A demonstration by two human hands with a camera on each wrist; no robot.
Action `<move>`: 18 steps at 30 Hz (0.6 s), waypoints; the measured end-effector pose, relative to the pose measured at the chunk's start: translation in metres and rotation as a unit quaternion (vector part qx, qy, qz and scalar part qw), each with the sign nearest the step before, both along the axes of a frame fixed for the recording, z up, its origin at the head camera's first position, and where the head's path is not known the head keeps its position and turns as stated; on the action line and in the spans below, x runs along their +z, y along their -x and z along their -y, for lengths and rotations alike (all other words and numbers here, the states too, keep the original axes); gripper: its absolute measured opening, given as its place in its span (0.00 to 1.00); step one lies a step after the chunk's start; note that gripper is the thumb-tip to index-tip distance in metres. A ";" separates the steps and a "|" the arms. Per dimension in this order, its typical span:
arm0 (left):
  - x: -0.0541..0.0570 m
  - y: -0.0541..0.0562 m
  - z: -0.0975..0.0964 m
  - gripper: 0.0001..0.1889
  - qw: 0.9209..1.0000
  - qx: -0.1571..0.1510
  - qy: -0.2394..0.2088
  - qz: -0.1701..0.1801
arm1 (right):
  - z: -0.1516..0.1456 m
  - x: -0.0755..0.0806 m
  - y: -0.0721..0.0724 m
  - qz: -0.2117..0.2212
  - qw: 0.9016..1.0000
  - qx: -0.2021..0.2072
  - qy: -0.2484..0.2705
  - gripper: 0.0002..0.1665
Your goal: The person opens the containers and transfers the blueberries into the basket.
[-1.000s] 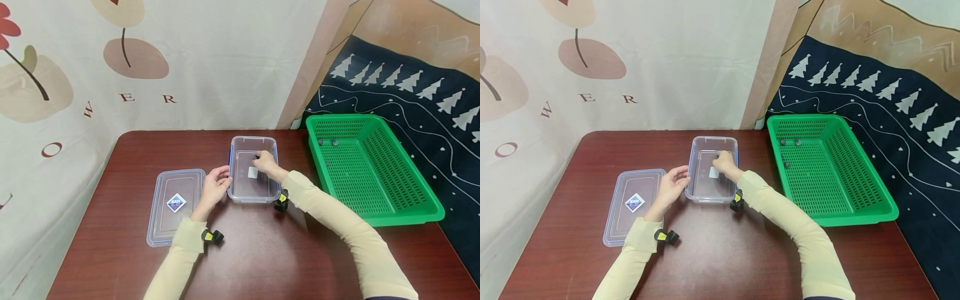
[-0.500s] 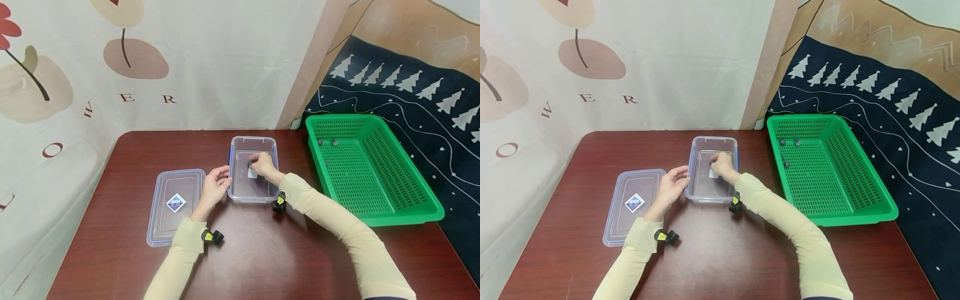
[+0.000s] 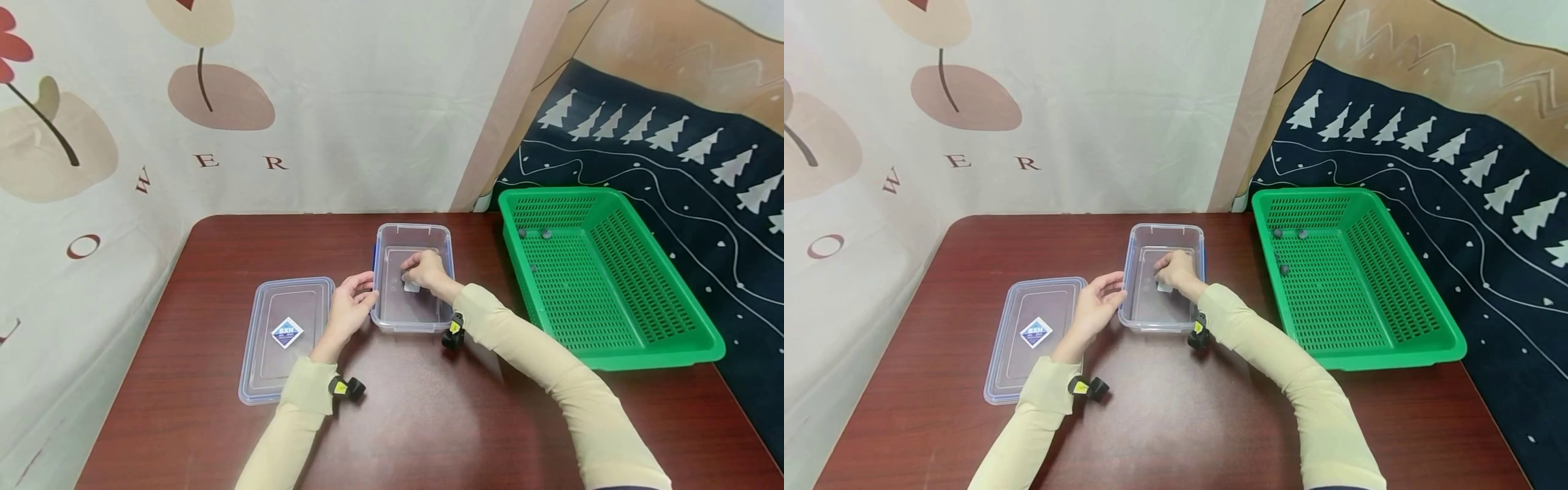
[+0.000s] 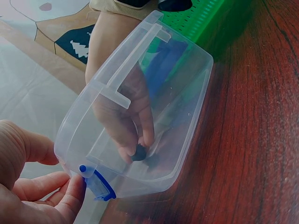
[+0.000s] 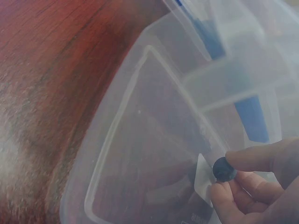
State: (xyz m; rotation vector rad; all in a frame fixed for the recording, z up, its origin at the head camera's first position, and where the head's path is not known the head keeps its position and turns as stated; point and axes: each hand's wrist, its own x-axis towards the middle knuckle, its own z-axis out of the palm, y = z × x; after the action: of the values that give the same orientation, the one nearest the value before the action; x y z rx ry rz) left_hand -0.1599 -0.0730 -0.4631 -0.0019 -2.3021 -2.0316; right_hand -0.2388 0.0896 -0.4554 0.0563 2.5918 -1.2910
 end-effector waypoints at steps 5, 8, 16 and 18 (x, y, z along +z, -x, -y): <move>0.000 0.000 0.000 0.19 1.000 -0.001 -0.004 -0.005 | -0.003 0.001 0.001 0.014 1.000 -0.002 0.017 0.11; -0.002 0.001 0.000 0.19 1.000 -0.002 -0.008 -0.009 | -0.004 0.006 0.000 0.021 0.999 -0.004 0.029 0.10; 0.000 0.002 0.001 0.19 1.000 -0.007 -0.011 -0.005 | -0.013 0.032 0.002 0.009 0.997 0.002 0.077 0.12; 0.009 -0.002 0.000 0.18 1.000 -0.008 -0.007 -0.008 | -0.017 0.039 0.003 0.010 0.996 -0.003 0.086 0.13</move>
State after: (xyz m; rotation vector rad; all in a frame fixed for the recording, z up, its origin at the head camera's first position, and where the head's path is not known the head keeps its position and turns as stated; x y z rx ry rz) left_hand -0.1577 -0.0726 -0.4542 -0.0371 -2.2866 -2.0464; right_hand -0.2413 0.1067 -0.4164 0.0447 2.4547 -1.5019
